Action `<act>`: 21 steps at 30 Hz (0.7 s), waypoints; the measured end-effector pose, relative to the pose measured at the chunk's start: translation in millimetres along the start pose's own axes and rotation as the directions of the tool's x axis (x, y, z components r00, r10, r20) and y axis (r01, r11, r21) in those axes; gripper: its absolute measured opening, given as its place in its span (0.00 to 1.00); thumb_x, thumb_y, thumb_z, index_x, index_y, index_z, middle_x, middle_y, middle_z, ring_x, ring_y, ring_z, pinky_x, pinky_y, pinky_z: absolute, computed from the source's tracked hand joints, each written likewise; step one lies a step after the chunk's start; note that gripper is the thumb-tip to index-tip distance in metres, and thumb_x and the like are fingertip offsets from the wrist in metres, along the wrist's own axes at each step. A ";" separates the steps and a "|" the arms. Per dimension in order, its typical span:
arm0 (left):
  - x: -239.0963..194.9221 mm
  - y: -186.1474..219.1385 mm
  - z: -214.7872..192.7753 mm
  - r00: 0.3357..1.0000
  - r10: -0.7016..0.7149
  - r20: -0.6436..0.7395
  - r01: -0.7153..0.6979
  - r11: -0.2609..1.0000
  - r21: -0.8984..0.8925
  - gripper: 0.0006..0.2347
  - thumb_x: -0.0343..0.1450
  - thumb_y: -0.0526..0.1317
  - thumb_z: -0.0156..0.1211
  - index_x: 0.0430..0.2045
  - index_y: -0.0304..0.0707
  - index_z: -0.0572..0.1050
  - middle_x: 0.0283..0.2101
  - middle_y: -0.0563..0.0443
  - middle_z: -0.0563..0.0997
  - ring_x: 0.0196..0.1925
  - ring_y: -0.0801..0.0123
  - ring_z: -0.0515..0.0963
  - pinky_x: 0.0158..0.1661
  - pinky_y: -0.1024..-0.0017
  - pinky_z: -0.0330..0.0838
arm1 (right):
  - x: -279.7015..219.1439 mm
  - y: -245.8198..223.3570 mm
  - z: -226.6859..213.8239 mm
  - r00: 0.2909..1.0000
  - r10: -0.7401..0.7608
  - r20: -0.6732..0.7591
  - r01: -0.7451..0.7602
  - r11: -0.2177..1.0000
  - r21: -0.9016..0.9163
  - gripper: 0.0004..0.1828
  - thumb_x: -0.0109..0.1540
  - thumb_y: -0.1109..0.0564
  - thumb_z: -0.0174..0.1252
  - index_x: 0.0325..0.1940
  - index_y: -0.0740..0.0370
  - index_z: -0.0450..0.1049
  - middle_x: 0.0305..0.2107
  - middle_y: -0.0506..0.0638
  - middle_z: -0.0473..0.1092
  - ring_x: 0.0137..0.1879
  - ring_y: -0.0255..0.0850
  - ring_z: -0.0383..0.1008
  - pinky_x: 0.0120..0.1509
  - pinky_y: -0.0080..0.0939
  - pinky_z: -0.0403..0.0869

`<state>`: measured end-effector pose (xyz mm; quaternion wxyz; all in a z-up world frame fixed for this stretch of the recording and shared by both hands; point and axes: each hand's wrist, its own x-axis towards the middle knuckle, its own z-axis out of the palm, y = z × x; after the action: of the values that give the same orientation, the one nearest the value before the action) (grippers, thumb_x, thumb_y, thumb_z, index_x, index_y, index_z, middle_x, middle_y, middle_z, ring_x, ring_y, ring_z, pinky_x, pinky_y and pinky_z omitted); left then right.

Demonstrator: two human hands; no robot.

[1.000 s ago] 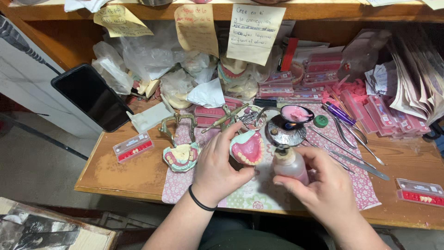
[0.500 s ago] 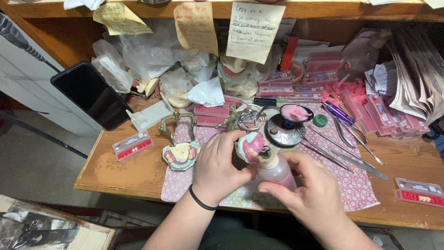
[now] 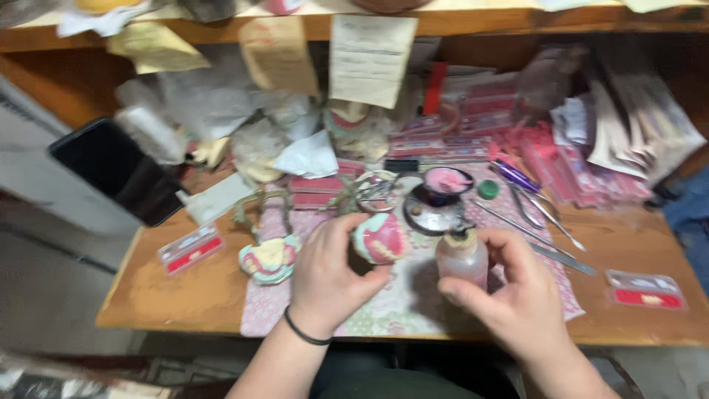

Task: The person assembles a dental model by fitting upper and lower denture halves together. They then use a brush to apply a pink substance to the inner surface of the denture, repeatedly dipping the brush into a heated container. The person also uses a spray bottle to apply liquid to the denture surface.

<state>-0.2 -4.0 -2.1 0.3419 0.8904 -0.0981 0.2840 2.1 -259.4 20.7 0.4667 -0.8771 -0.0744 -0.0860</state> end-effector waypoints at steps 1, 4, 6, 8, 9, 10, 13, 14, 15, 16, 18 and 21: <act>-0.6 -0.4 0.9 1.000 0.018 0.015 -0.018 1.000 -0.021 0.29 0.54 0.45 0.73 0.50 0.39 0.74 0.48 0.47 0.83 0.51 0.53 0.82 0.51 0.59 0.73 | 4.6 4.9 -9.8 1.000 0.016 -0.025 -0.016 1.000 -0.010 0.33 0.45 0.49 0.79 0.52 0.50 0.76 0.40 0.40 0.78 0.44 0.31 0.75 0.49 0.33 0.71; -1.7 -1.9 5.0 1.000 -0.013 -0.013 0.013 1.000 -0.023 0.29 0.54 0.45 0.74 0.50 0.39 0.74 0.48 0.46 0.84 0.50 0.54 0.83 0.51 0.60 0.75 | 18.5 28.7 -43.7 0.978 0.116 -0.173 -0.143 0.978 -0.151 0.32 0.45 0.44 0.77 0.51 0.45 0.76 0.34 0.37 0.75 0.38 0.32 0.70 0.49 0.35 0.69; -4.0 -4.2 5.6 0.997 -0.034 -0.063 0.035 0.999 0.014 0.29 0.54 0.45 0.75 0.51 0.39 0.75 0.49 0.47 0.83 0.52 0.54 0.83 0.52 0.61 0.75 | 29.3 54.7 -68.5 0.968 0.104 -0.229 -0.064 0.982 0.175 0.33 0.49 0.61 0.74 0.57 0.58 0.72 0.44 0.47 0.76 0.45 0.33 0.75 0.52 0.32 0.74; -2.9 -1.2 5.7 0.998 -0.016 -0.068 0.016 1.000 0.000 0.30 0.55 0.44 0.76 0.51 0.38 0.74 0.50 0.46 0.83 0.51 0.54 0.83 0.51 0.62 0.75 | 35.9 79.3 -98.0 0.957 0.135 -0.256 -0.086 0.978 0.192 0.30 0.52 0.62 0.72 0.58 0.57 0.71 0.47 0.46 0.75 0.47 0.33 0.75 0.55 0.32 0.74; -3.6 -0.3 4.2 0.996 -0.013 -0.084 0.013 1.000 0.005 0.30 0.55 0.43 0.77 0.52 0.37 0.74 0.50 0.46 0.83 0.51 0.54 0.83 0.51 0.62 0.75 | 39.2 91.4 -111.5 0.953 0.156 -0.261 -0.100 0.971 0.217 0.28 0.55 0.63 0.70 0.58 0.57 0.69 0.49 0.46 0.75 0.49 0.33 0.75 0.58 0.32 0.74; -3.7 1.1 5.3 0.997 -0.006 -0.078 0.006 1.000 -0.004 0.30 0.55 0.43 0.77 0.52 0.37 0.74 0.50 0.46 0.83 0.51 0.54 0.83 0.51 0.62 0.75 | 40.3 100.1 -122.7 0.949 0.161 -0.272 -0.104 0.971 0.213 0.28 0.55 0.63 0.70 0.58 0.57 0.69 0.49 0.46 0.75 0.49 0.33 0.75 0.58 0.32 0.74; -4.8 2.0 5.5 0.995 -0.088 -0.041 0.088 0.996 -0.010 0.32 0.54 0.44 0.77 0.54 0.41 0.73 0.52 0.50 0.84 0.52 0.57 0.84 0.50 0.64 0.75 | 44.9 122.5 -144.5 0.937 0.180 -0.299 -0.221 0.969 -0.110 0.25 0.59 0.56 0.69 0.59 0.57 0.73 0.48 0.44 0.76 0.47 0.32 0.72 0.55 0.34 0.68; -5.3 1.1 6.4 0.995 -0.093 -0.043 0.093 0.996 -0.015 0.32 0.55 0.44 0.76 0.55 0.42 0.73 0.52 0.50 0.84 0.53 0.57 0.84 0.51 0.65 0.75 | 45.6 128.0 -146.7 0.947 0.197 -0.255 -0.225 0.971 -0.083 0.25 0.60 0.57 0.67 0.60 0.59 0.73 0.48 0.45 0.75 0.49 0.34 0.72 0.56 0.35 0.68; -6.3 0.2 7.0 0.994 -0.102 -0.045 0.101 0.995 -0.020 0.32 0.55 0.44 0.76 0.56 0.42 0.72 0.53 0.50 0.84 0.53 0.58 0.84 0.53 0.65 0.74 | 47.1 133.3 -148.6 0.955 0.213 -0.208 -0.229 0.972 -0.057 0.25 0.61 0.58 0.64 0.62 0.61 0.72 0.48 0.47 0.75 0.50 0.35 0.72 0.58 0.36 0.68; -5.9 0.5 7.1 0.994 -0.101 -0.045 0.100 0.995 -0.021 0.32 0.55 0.44 0.76 0.56 0.42 0.72 0.53 0.50 0.84 0.53 0.58 0.84 0.53 0.65 0.74 | 45.5 133.3 -147.4 0.955 0.213 -0.209 -0.229 0.972 -0.057 0.25 0.61 0.58 0.64 0.62 0.61 0.72 0.48 0.47 0.75 0.50 0.35 0.72 0.58 0.36 0.68; -6.0 1.1 6.5 0.991 -0.124 -0.051 0.123 0.992 -0.014 0.32 0.55 0.45 0.76 0.56 0.42 0.73 0.54 0.50 0.83 0.56 0.59 0.83 0.54 0.66 0.74 | 43.6 133.2 -144.0 0.944 0.299 -0.142 -0.263 0.938 0.224 0.19 0.65 0.64 0.58 0.60 0.63 0.70 0.49 0.51 0.76 0.51 0.38 0.75 0.57 0.36 0.72; -7.2 -1.6 8.3 0.989 -0.138 -0.057 0.137 0.990 -0.016 0.33 0.54 0.44 0.76 0.56 0.41 0.73 0.54 0.50 0.83 0.56 0.59 0.83 0.55 0.66 0.73 | 44.6 160.0 -146.3 0.985 0.156 -0.073 -0.130 0.953 0.273 0.23 0.64 0.62 0.57 0.64 0.66 0.68 0.54 0.52 0.74 0.56 0.38 0.73 0.65 0.38 0.70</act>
<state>-1.8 -8.5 -12.1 0.3686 0.8844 -0.0284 0.2848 67.4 -467.4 -17.9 0.5888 -0.8041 0.0003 -0.0821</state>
